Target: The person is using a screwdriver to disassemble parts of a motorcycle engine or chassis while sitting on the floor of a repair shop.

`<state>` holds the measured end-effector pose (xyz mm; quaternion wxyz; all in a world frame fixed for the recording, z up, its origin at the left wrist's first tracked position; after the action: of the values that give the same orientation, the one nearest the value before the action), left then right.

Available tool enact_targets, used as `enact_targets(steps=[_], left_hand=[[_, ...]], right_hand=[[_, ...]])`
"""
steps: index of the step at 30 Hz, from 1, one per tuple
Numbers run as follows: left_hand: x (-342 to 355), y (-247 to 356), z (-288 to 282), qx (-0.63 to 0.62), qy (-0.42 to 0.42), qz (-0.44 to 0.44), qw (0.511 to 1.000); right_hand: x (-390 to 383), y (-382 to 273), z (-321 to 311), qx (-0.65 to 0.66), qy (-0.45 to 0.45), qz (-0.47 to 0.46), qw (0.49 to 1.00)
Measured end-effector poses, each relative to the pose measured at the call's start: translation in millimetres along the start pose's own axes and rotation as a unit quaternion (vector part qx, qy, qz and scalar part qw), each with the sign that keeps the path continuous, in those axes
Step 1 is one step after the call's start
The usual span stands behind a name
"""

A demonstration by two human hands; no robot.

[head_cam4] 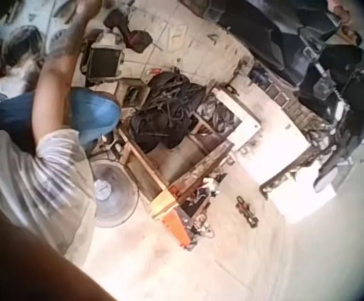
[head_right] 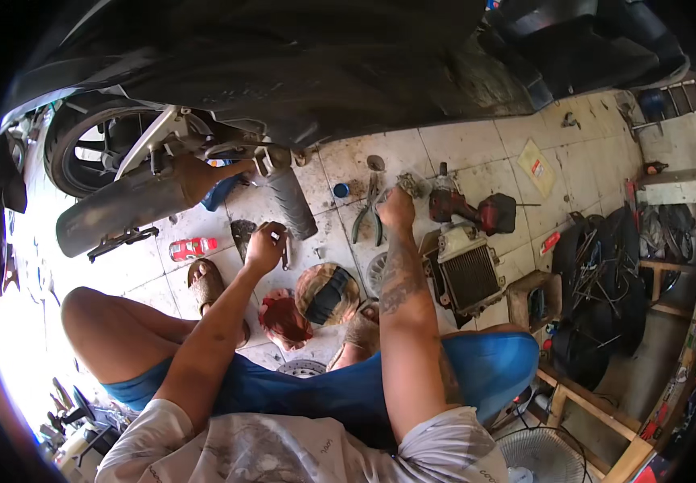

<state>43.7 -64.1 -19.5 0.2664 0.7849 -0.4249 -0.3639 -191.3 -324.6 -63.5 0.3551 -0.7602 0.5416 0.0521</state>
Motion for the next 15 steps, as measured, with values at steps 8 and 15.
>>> enact_targets(steps=[8, 15], left_hand=[[9, 20, 28, -0.078, -0.065, -0.050, 0.994], [4, 14, 13, -0.005, -0.038, 0.049, 0.998]], right_hand=[[12, 42, -6, -0.060, 0.103, 0.044, 0.992], [12, 11, 21, 0.048, 0.093, 0.062, 0.993]])
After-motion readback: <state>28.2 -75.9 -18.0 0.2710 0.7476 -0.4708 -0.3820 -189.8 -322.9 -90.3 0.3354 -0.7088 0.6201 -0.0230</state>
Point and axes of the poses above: each hand's wrist, its own x-axis towards the middle knuckle, its own z-axis out of the palm, y = z × x, the point moved 8 cm from there along x, towards the middle knuckle, and after that the axes turned 12 degrees about -y, right-handed, at the moved point
